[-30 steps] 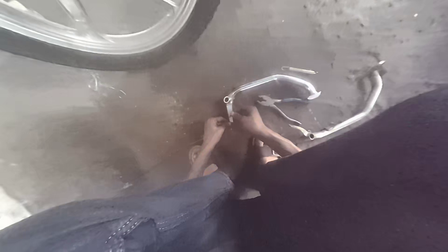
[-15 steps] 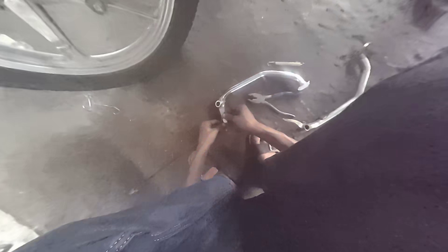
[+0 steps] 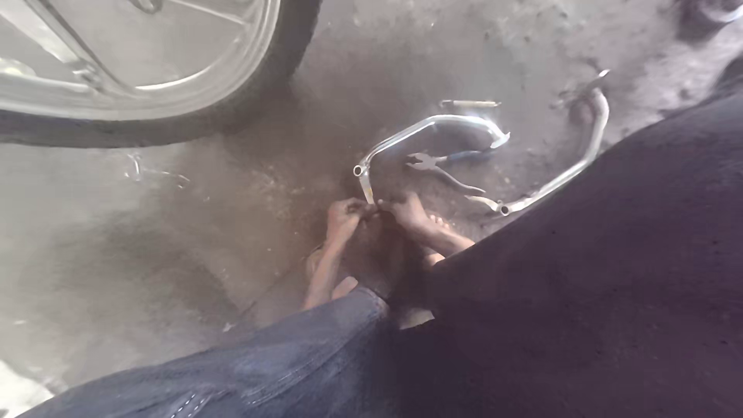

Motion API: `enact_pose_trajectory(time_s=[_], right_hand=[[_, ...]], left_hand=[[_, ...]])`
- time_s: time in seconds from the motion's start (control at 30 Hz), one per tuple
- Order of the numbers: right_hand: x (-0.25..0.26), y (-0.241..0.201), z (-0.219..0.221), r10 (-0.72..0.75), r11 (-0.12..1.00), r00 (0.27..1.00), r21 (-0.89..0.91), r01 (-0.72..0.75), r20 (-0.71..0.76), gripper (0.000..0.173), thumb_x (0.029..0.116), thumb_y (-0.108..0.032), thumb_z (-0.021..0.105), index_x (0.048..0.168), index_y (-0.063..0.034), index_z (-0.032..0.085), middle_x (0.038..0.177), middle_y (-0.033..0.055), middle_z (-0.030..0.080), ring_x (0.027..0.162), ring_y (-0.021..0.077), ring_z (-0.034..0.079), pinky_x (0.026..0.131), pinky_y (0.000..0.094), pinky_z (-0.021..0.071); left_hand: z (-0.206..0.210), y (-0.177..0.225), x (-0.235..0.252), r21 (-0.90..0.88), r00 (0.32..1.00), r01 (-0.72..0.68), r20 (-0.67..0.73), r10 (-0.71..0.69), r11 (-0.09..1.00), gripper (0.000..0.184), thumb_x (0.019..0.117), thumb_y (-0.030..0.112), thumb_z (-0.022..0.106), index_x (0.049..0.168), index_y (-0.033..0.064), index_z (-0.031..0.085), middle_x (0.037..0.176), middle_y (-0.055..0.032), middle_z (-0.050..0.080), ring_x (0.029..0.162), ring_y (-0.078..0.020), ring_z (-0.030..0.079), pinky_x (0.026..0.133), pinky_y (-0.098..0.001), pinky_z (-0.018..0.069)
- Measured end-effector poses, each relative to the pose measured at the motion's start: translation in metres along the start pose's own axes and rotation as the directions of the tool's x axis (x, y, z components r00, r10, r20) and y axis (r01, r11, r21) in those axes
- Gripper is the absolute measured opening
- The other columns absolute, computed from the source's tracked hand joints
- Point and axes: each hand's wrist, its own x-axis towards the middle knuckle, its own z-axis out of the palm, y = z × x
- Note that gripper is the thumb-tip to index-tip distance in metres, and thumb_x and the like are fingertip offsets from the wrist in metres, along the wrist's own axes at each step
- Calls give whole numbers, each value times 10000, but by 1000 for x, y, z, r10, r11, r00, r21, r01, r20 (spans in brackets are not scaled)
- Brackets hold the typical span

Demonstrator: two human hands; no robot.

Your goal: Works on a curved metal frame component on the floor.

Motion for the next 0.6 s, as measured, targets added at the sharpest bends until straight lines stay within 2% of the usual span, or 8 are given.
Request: enact_pose_trajectory(time_s=[0.07, 0.2, 0.4, 0.6], right_hand=[[1, 2, 0, 10, 998, 1000, 68, -10, 0, 161, 987, -155, 677, 1039, -4, 693, 872, 99, 724, 730, 168, 701, 703, 353, 606], [-3, 3, 1, 43, 999, 999, 31, -42, -29, 209, 999, -192, 663, 1088, -6, 695, 905, 121, 732, 760, 203, 721, 730, 396, 624], [-10, -4, 4, 112, 982, 993, 159, -106, -31, 209, 1019, -176, 634, 1070, 20, 685, 839, 110, 733, 665, 179, 707, 647, 340, 623], [-6, 1, 7, 103, 968, 994, 234, -94, -24, 216, 1026, -169, 619, 1058, 41, 662, 832, 129, 730, 660, 211, 714, 636, 358, 627]], left_hand=[[1, -1, 0, -48, 999, -38, 6, 38, 998, 161, 990, 155, 685, 1049, 12, 730, 858, -65, 741, 639, -99, 657, 606, -276, 570], [1, -5, 2, -12, 999, -51, 8, 51, 999, 164, 996, 160, 676, 1045, 13, 731, 841, -67, 741, 611, -108, 647, 573, -281, 556], [2, -13, 6, -45, 999, -41, 6, 41, 998, 165, 989, 172, 690, 1060, 30, 735, 876, -80, 753, 634, -146, 683, 594, -322, 596], [2, -8, 2, -113, 1000, -5, 1, 5, 994, 158, 978, 164, 703, 1050, 27, 739, 832, -71, 745, 569, -102, 614, 509, -251, 497]])
